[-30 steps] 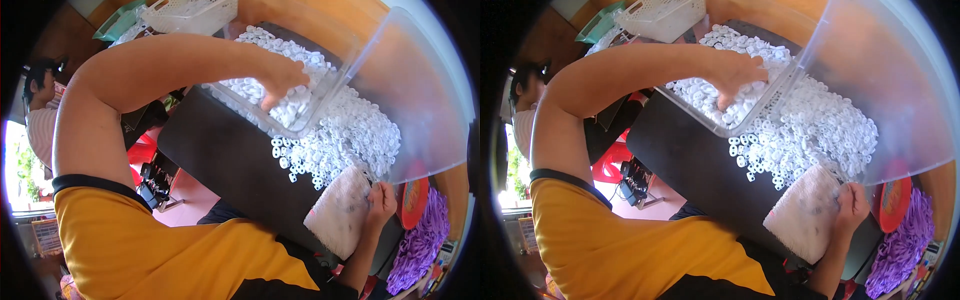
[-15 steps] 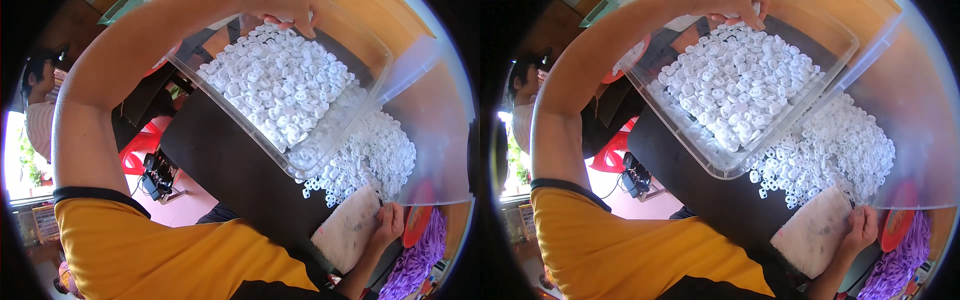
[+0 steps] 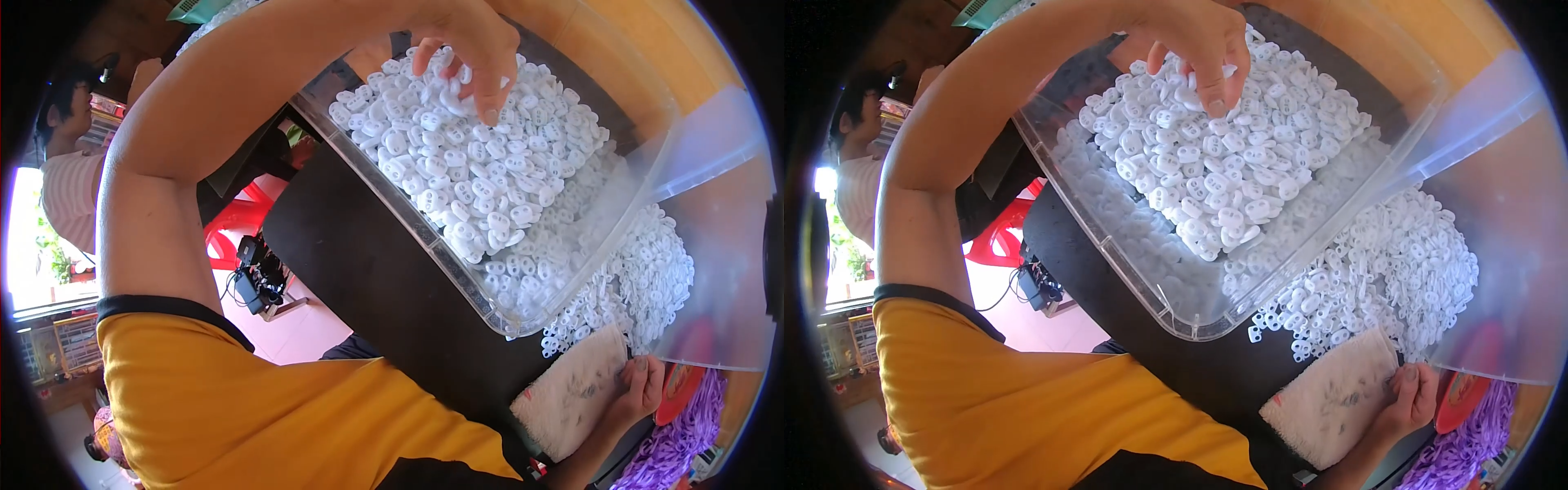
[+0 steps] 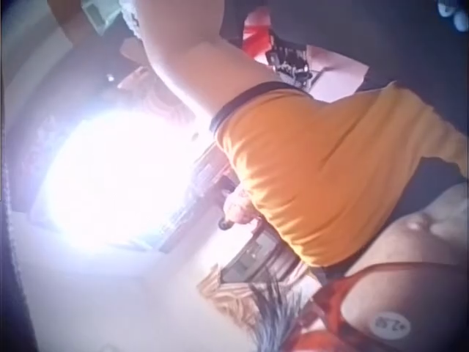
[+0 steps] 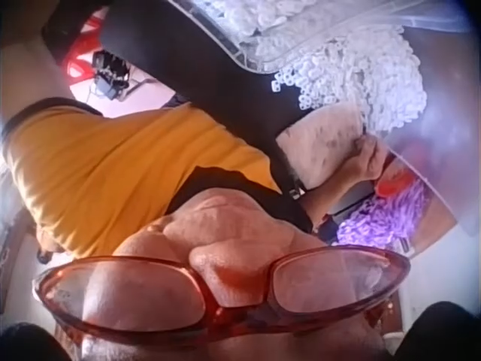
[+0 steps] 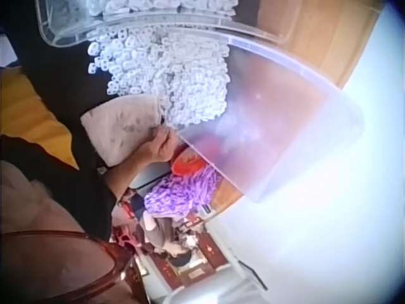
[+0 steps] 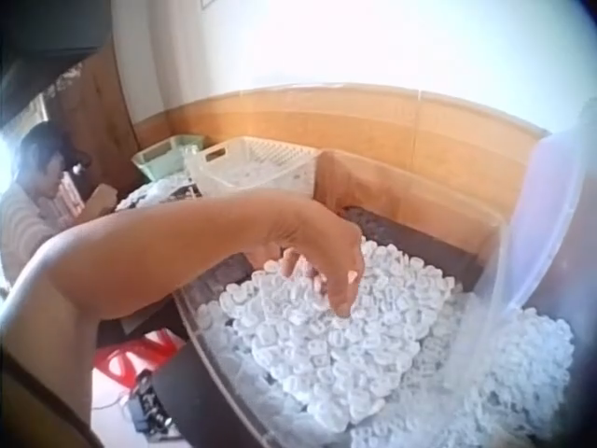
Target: Inspecting and sorting small white plastic hardware components on a workbench.
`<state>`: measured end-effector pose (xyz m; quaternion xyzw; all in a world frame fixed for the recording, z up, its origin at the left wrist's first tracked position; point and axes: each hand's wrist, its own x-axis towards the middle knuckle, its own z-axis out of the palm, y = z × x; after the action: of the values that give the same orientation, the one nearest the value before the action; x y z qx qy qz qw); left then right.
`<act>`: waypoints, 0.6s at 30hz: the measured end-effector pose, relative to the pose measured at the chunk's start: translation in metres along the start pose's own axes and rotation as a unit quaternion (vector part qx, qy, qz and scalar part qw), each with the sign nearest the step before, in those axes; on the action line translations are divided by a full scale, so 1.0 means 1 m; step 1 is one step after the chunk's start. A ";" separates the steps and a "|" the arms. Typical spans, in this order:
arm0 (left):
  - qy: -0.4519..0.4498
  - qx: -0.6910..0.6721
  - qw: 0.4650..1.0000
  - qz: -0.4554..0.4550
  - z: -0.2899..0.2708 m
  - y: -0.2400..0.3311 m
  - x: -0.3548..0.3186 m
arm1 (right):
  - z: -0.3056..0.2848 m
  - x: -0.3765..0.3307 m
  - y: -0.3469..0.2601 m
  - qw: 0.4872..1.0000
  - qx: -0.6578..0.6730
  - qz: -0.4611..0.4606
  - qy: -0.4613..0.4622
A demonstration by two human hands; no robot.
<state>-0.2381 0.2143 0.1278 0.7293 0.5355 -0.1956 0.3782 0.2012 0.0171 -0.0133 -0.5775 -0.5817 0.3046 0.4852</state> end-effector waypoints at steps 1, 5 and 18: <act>-0.001 0.000 1.000 0.001 0.000 0.001 0.001 | 0.000 0.000 0.000 1.000 -0.007 -0.007 0.002; -0.159 -0.038 0.985 0.061 0.011 0.011 0.009 | 0.001 -0.002 -0.001 1.000 -0.015 -0.018 0.008; 0.197 -0.171 0.960 0.098 0.008 -0.010 0.035 | -0.002 -0.002 0.000 1.000 -0.010 0.000 0.017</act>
<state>-0.2343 0.2318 0.0947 0.7268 0.5509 0.0847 0.4015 0.2030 0.0143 -0.0131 -0.5878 -0.5759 0.2889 0.4893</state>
